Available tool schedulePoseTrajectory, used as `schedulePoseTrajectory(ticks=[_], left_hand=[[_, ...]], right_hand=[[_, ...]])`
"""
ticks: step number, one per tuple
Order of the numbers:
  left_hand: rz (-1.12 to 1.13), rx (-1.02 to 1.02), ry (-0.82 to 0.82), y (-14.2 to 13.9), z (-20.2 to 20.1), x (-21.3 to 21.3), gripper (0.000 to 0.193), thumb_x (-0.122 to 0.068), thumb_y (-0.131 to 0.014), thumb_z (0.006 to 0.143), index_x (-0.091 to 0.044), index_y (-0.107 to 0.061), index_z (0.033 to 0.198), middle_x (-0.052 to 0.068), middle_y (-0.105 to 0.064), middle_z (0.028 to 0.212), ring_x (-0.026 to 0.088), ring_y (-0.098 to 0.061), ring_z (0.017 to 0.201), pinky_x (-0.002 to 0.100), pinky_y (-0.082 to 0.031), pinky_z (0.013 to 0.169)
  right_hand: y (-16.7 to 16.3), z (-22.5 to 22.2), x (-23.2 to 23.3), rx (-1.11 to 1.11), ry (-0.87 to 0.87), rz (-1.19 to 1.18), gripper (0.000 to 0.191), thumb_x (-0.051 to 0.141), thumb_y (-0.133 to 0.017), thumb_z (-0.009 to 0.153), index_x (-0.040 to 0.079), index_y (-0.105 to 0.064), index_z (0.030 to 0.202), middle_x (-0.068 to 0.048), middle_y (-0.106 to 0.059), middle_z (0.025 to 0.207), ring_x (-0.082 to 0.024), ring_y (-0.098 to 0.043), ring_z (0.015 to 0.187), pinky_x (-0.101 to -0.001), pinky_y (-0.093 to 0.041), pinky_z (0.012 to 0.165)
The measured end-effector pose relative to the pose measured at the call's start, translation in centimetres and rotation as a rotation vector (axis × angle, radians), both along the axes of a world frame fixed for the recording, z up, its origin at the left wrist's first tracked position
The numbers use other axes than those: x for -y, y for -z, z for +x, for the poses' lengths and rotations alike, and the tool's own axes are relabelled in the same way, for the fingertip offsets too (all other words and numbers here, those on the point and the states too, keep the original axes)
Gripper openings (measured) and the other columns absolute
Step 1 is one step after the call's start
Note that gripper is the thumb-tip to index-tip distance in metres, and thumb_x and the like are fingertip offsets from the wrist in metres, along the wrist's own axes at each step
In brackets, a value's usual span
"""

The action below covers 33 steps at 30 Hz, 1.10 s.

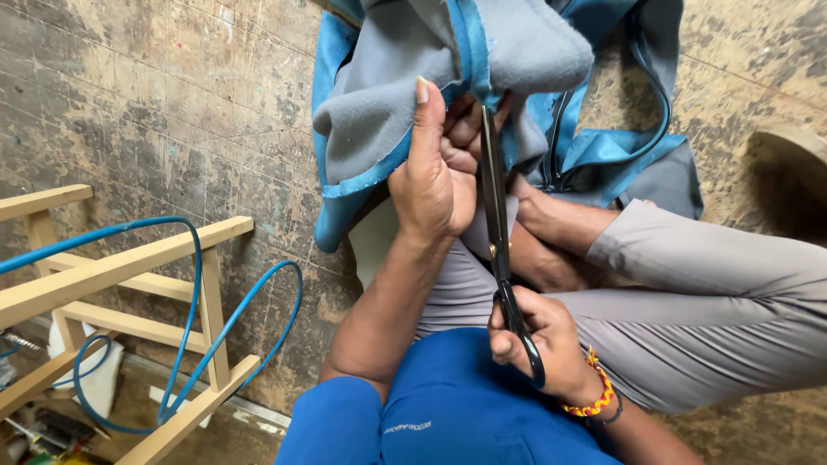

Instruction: The person sits cross-legged on the floor and uses large scissors to cut along the edge of a blue and gray fabric item. They repeatedly reposition the fabric and continue cutting along the seam.

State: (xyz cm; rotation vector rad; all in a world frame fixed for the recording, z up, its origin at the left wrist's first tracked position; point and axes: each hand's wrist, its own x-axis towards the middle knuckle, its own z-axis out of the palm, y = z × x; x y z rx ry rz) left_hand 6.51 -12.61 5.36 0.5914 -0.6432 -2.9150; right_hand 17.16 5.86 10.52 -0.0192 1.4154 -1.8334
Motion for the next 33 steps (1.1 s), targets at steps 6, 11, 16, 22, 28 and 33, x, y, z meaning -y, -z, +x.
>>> schedulePoseTrajectory(ticks=[6, 11, 16, 22, 28, 33], left_hand=[[0.039, -0.055, -0.001, -0.4, 0.4, -0.5, 0.046, -0.036, -0.047, 0.123, 0.009, -0.057, 0.122, 0.017, -0.068, 0.114, 0.025, -0.068, 0.115, 0.046, -0.049, 0.117], [0.079, -0.067, -0.024, 0.0, 0.5, -0.9, 0.045, -0.034, -0.047, 0.122, 0.009, -0.057, 0.121, 0.017, -0.069, 0.113, 0.021, -0.068, 0.111, 0.049, -0.050, 0.121], [0.114, -0.086, -0.002, 0.4, 0.6, -1.0, 0.048, -0.036, -0.046, 0.122, 0.011, -0.057, 0.123, 0.019, -0.069, 0.113, 0.023, -0.069, 0.111, 0.046, -0.051, 0.119], [0.109, -0.059, 0.022, 0.5, 0.7, -1.2, 0.054, -0.039, -0.045, 0.122, 0.013, -0.055, 0.124, 0.021, -0.069, 0.114, 0.026, -0.069, 0.114, 0.042, -0.052, 0.118], [0.118, -0.051, -0.024, 0.3, 0.8, -1.2, 0.053, -0.040, -0.044, 0.121, 0.012, -0.055, 0.127, 0.019, -0.068, 0.119, 0.026, -0.070, 0.114, 0.048, -0.053, 0.116], [0.217, -0.146, -0.039, 0.6, 1.0, -1.3, 0.056, -0.043, -0.038, 0.124, 0.010, -0.055, 0.130, 0.017, -0.068, 0.124, 0.026, -0.070, 0.113, 0.055, -0.047, 0.118]], right_hand=[[2.5, 2.0, -0.5, 0.116, 0.014, -0.053, 0.039, 0.039, -0.076, 0.091, 0.003, -0.060, 0.091, -0.001, -0.061, 0.070, -0.008, -0.060, 0.057, -0.0230, -0.050, 0.053], [3.9, 2.4, -0.7, 0.111, 0.003, -0.012, 0.040, 0.039, -0.076, 0.091, 0.003, -0.061, 0.087, -0.002, -0.062, 0.065, -0.009, -0.060, 0.055, -0.0232, -0.049, 0.051], [4.3, 2.5, -0.7, 0.087, 0.007, 0.011, 0.040, 0.040, -0.076, 0.091, 0.003, -0.061, 0.086, -0.002, -0.063, 0.066, -0.009, -0.060, 0.055, -0.0228, -0.049, 0.051], [4.0, 2.3, -0.5, 0.099, 0.014, 0.020, 0.038, 0.038, -0.075, 0.091, 0.003, -0.060, 0.085, -0.002, -0.063, 0.065, -0.009, -0.060, 0.054, -0.0227, -0.048, 0.050], [3.5, 2.0, -0.5, 0.114, -0.005, 0.060, 0.035, 0.034, -0.075, 0.092, 0.003, -0.060, 0.083, -0.003, -0.063, 0.062, -0.009, -0.059, 0.052, -0.0232, -0.048, 0.049], [3.0, 1.6, -0.5, 0.124, -0.005, -0.019, 0.036, 0.033, -0.077, 0.090, 0.002, -0.060, 0.086, -0.003, -0.062, 0.067, -0.009, -0.060, 0.055, -0.0235, -0.049, 0.051]])
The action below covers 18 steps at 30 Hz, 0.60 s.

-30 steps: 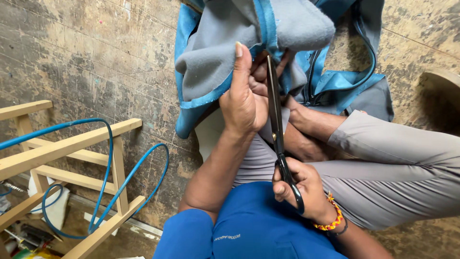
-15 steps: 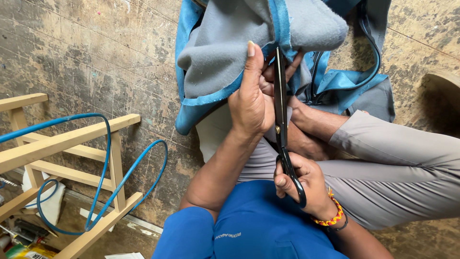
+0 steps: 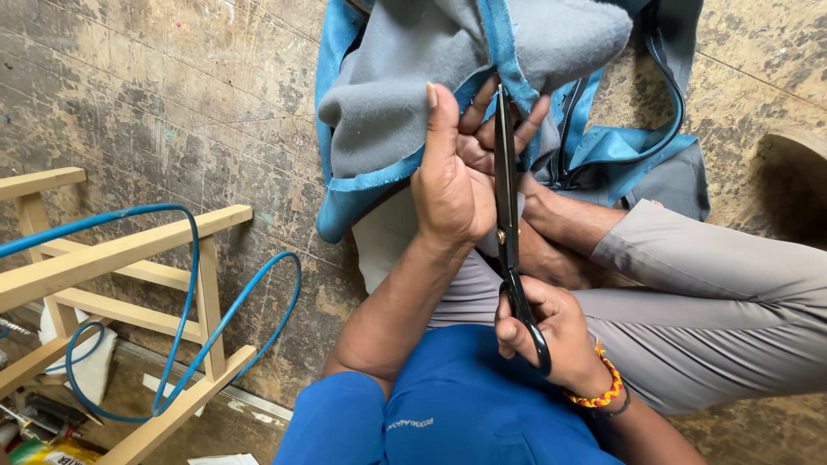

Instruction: The person sits cross-legged on the floor and uses large scissors to cut along the edge of a blue and gray fabric item. They repeatedly reposition the fabric and continue cutting along the seam.

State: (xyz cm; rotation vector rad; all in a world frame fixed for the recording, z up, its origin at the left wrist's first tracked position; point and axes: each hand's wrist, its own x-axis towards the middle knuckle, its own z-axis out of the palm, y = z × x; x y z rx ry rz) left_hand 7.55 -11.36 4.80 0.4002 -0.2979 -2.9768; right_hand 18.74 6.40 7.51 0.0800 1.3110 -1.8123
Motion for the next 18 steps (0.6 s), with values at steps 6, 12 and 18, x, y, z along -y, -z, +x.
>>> schedulePoseTrajectory(ticks=[6, 12, 18], left_hand=[[0.060, -0.078, 0.023, 0.3, 0.4, 0.2, 0.059, -0.045, -0.034, 0.125, 0.008, -0.058, 0.130, 0.016, -0.070, 0.127, 0.027, -0.069, 0.117, 0.055, -0.043, 0.121], [0.107, 0.021, 0.130, 0.3, 0.8, 0.2, 0.064, -0.053, -0.036, 0.116, 0.004, -0.061, 0.128, 0.018, -0.072, 0.116, 0.033, -0.067, 0.122, 0.046, -0.047, 0.111], [0.079, -0.031, 0.118, 0.7, 1.0, 0.1, 0.066, -0.053, -0.034, 0.121, 0.008, -0.060, 0.129, 0.018, -0.072, 0.119, 0.038, -0.061, 0.132, 0.049, -0.040, 0.125]], right_hand=[[-0.3, -0.6, -0.1, 0.017, 0.009, -0.034, 0.037, 0.035, -0.077, 0.090, 0.003, -0.060, 0.088, -0.003, -0.062, 0.067, -0.009, -0.060, 0.055, -0.0231, -0.049, 0.052], [-0.3, -1.1, 0.0, -0.014, 0.020, -0.021, 0.037, 0.037, -0.076, 0.091, 0.003, -0.060, 0.086, -0.003, -0.063, 0.065, -0.010, -0.060, 0.054, -0.0234, -0.049, 0.050], [-0.3, -1.3, 0.1, -0.041, 0.004, 0.006, 0.037, 0.036, -0.075, 0.092, 0.004, -0.060, 0.084, -0.002, -0.064, 0.064, -0.009, -0.061, 0.052, -0.0232, -0.049, 0.049]])
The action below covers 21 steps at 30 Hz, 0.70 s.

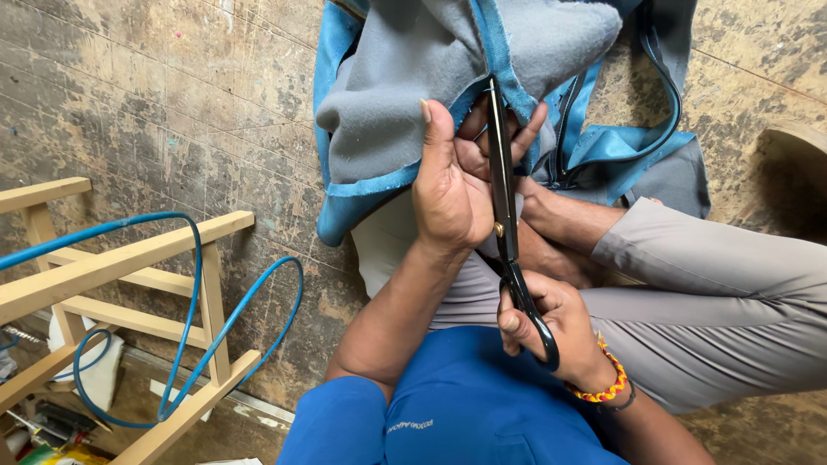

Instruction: The person sits cross-legged on the floor and uses large scissors to cut along the edge of a blue and gray fabric item. They repeatedly reposition the fabric and continue cutting along the seam.

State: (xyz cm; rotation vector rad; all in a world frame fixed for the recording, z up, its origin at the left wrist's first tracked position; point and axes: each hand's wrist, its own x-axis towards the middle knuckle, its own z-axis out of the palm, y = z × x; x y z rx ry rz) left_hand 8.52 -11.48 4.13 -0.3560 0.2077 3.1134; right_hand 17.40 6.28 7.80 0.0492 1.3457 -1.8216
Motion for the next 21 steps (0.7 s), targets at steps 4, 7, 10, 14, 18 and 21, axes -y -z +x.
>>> schedulePoseTrajectory(ticks=[4, 7, 10, 14, 18, 21], left_hand=[[-0.019, -0.030, -0.024, 0.18, -0.12, 0.07, 0.066, -0.050, -0.033, 0.124, 0.009, -0.060, 0.128, 0.018, -0.072, 0.120, 0.037, -0.061, 0.128, 0.052, -0.037, 0.125], [-0.016, -0.017, -0.005, 0.21, -0.15, 0.10, 0.066, -0.050, -0.032, 0.122, 0.009, -0.060, 0.128, 0.018, -0.072, 0.120, 0.037, -0.062, 0.129, 0.051, -0.037, 0.125], [0.009, -0.041, -0.021, 0.25, -0.28, 0.04, 0.066, -0.049, -0.032, 0.125, 0.010, -0.060, 0.128, 0.019, -0.072, 0.121, 0.035, -0.062, 0.127, 0.052, -0.037, 0.127], [0.028, -0.057, -0.020, -0.01, -0.38, 0.28, 0.065, -0.048, -0.032, 0.126, 0.011, -0.059, 0.130, 0.020, -0.071, 0.123, 0.035, -0.063, 0.129, 0.053, -0.035, 0.128], [0.038, -0.074, 0.009, -0.30, -0.45, 0.41, 0.066, -0.050, -0.032, 0.120, 0.010, -0.058, 0.135, 0.019, -0.070, 0.128, 0.037, -0.061, 0.135, 0.050, -0.032, 0.130], [0.069, -0.180, -0.041, -0.36, -0.63, -0.07, 0.068, -0.049, -0.030, 0.125, 0.012, -0.057, 0.137, 0.021, -0.069, 0.132, 0.032, -0.059, 0.135, 0.050, -0.030, 0.133]], right_hand=[[-0.06, -0.05, 0.04, 0.008, -0.003, -0.006, 0.037, 0.037, -0.075, 0.092, 0.004, -0.060, 0.084, -0.002, -0.064, 0.064, -0.009, -0.061, 0.052, -0.0231, -0.049, 0.049], [-0.13, -0.05, 0.04, 0.021, -0.010, 0.003, 0.038, 0.037, -0.074, 0.092, 0.004, -0.059, 0.084, -0.002, -0.063, 0.063, -0.009, -0.060, 0.052, -0.0229, -0.048, 0.048], [-0.22, -0.03, 0.03, 0.049, -0.008, -0.020, 0.038, 0.037, -0.074, 0.093, 0.004, -0.059, 0.084, -0.002, -0.063, 0.063, -0.009, -0.060, 0.052, -0.0228, -0.047, 0.049], [-0.36, 0.00, -0.01, 0.064, 0.002, -0.068, 0.037, 0.036, -0.073, 0.095, 0.003, -0.059, 0.084, -0.002, -0.062, 0.064, -0.009, -0.059, 0.053, -0.0228, -0.047, 0.050], [-0.51, 0.02, -0.10, 0.089, 0.008, -0.075, 0.037, 0.035, -0.073, 0.094, 0.004, -0.059, 0.083, -0.002, -0.061, 0.063, -0.009, -0.058, 0.051, -0.0226, -0.046, 0.048], [-0.61, 0.02, -0.17, 0.102, 0.007, -0.082, 0.037, 0.036, -0.075, 0.093, 0.003, -0.059, 0.083, -0.002, -0.061, 0.063, -0.009, -0.059, 0.051, -0.0229, -0.047, 0.048]])
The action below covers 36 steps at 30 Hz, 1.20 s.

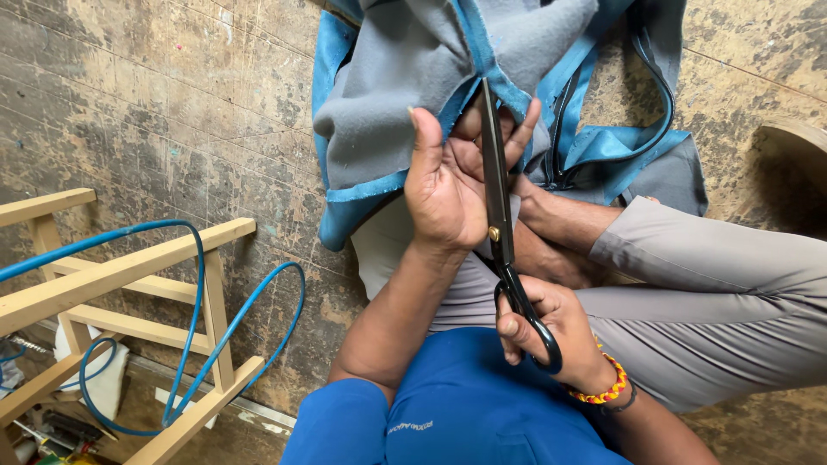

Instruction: The person sits cross-legged on the floor and uses large scissors to cut along the edge of a blue and gray fabric item. They repeatedly reposition the fabric and continue cutting along the seam.

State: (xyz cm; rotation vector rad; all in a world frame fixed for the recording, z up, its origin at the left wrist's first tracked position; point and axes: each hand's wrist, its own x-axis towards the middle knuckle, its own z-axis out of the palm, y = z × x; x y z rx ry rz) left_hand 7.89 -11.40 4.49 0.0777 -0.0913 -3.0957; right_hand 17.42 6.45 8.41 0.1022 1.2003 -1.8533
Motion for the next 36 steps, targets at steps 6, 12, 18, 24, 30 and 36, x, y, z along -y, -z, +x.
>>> schedulePoseTrajectory(ticks=[6, 12, 18, 24, 30, 36], left_hand=[[0.034, -0.002, 0.008, 0.1, 0.2, -0.3, 0.072, -0.055, -0.031, 0.123, 0.011, -0.053, 0.142, 0.019, -0.064, 0.142, 0.030, -0.051, 0.144, 0.050, -0.022, 0.135], [0.025, -0.033, 0.030, 0.3, 0.3, -0.2, 0.073, -0.057, -0.031, 0.124, 0.010, -0.056, 0.141, 0.017, -0.065, 0.141, 0.030, -0.051, 0.145, 0.049, -0.021, 0.136], [0.028, -0.011, 0.037, 0.5, 0.4, -0.3, 0.073, -0.057, -0.032, 0.123, 0.009, -0.057, 0.140, 0.016, -0.066, 0.140, 0.031, -0.049, 0.145, 0.049, -0.019, 0.136], [0.047, -0.011, 0.043, 0.6, 0.6, -0.3, 0.075, -0.059, -0.032, 0.122, 0.010, -0.056, 0.141, 0.017, -0.066, 0.140, 0.032, -0.047, 0.147, 0.049, -0.016, 0.137], [0.091, 0.022, 0.039, 0.8, 0.9, -0.1, 0.080, -0.062, -0.034, 0.117, 0.012, -0.052, 0.142, 0.023, -0.063, 0.141, 0.041, -0.033, 0.149, 0.049, -0.012, 0.136], [0.106, 0.002, 0.098, 1.2, 1.1, 0.2, 0.085, -0.066, -0.035, 0.116, 0.013, -0.051, 0.144, 0.029, -0.061, 0.139, 0.046, -0.028, 0.155, 0.043, -0.016, 0.134]], right_hand=[[-0.2, -0.1, -0.1, 0.033, 0.007, -0.088, 0.041, 0.040, -0.077, 0.091, 0.003, -0.060, 0.090, -0.003, -0.061, 0.069, -0.010, -0.060, 0.054, -0.0238, -0.049, 0.050], [-0.2, -0.2, 0.0, 0.035, 0.024, -0.121, 0.041, 0.041, -0.075, 0.093, 0.003, -0.059, 0.088, -0.003, -0.060, 0.068, -0.010, -0.059, 0.054, -0.0239, -0.049, 0.050], [-0.3, -0.4, 0.2, 0.016, 0.020, -0.110, 0.041, 0.040, -0.074, 0.095, 0.003, -0.058, 0.084, -0.002, -0.059, 0.065, -0.009, -0.058, 0.052, -0.0235, -0.048, 0.049], [-0.4, -0.4, 0.3, 0.025, 0.003, -0.054, 0.041, 0.040, -0.074, 0.093, 0.004, -0.058, 0.083, -0.002, -0.059, 0.061, -0.009, -0.057, 0.050, -0.0229, -0.046, 0.048], [-0.6, -0.5, 0.3, 0.045, -0.016, -0.073, 0.042, 0.041, -0.075, 0.092, 0.004, -0.058, 0.084, -0.002, -0.060, 0.063, -0.009, -0.058, 0.052, -0.0238, -0.048, 0.049], [-0.6, -0.8, 0.3, 0.049, -0.021, -0.091, 0.044, 0.043, -0.074, 0.093, 0.004, -0.058, 0.083, -0.003, -0.060, 0.063, -0.010, -0.058, 0.053, -0.0243, -0.048, 0.050]])
